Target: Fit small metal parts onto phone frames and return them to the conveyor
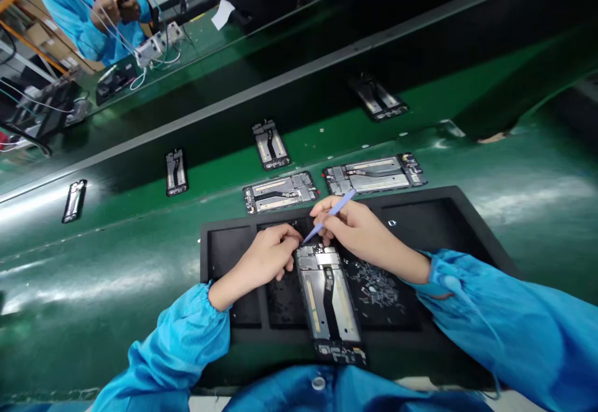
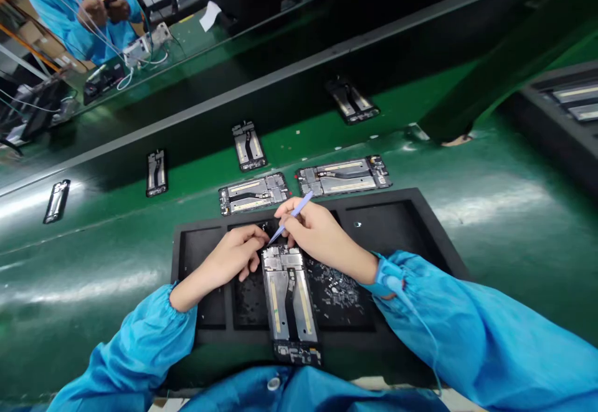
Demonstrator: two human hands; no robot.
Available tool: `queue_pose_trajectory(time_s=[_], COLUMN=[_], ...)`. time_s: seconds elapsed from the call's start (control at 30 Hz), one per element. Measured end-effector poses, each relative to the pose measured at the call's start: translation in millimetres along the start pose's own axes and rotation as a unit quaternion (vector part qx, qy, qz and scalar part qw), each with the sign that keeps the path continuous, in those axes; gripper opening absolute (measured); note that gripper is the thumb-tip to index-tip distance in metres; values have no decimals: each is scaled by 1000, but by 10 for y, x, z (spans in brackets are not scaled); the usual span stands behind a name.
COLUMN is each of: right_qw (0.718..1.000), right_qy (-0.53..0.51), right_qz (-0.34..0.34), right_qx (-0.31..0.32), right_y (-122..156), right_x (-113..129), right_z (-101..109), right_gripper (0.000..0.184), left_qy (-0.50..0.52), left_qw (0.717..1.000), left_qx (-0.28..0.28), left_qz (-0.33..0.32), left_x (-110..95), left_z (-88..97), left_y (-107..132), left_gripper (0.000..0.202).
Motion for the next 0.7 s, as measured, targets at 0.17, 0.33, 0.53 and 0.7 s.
queue_pose_trajectory(time_s=[0.17, 0.33, 0.53, 0.7], right_qw=[1000, 1000, 998, 994], right_qy=[6, 5, 23, 38], right_qz=[-1, 1, 12, 31], right_qx=[11, 23, 63, 99], right_y=[8, 3, 6, 2], right_x=[1, 59, 158, 196], right_z=[-10, -27, -29, -27], right_gripper=[16, 22, 24, 27], left_qy=[8, 21, 34, 43], left_qw=[999, 999, 998, 997], left_qx=[28, 42, 48, 55], left_qz=[19, 26, 29, 34], left_x=[29, 52, 43, 2], left_z=[-38, -59, -73, -77], left_y=[-42, -63, -68, -55], left_gripper=[30, 33, 33, 30])
Point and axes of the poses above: each hand's wrist, its own y-axis away from the middle knuckle, its own z-axis out of the back of the hand, x = y × z, the point moved 6 cm from there along -y, towards the middle knuckle, and after that the axes turned 12 degrees about z, right-handed, at the moved point
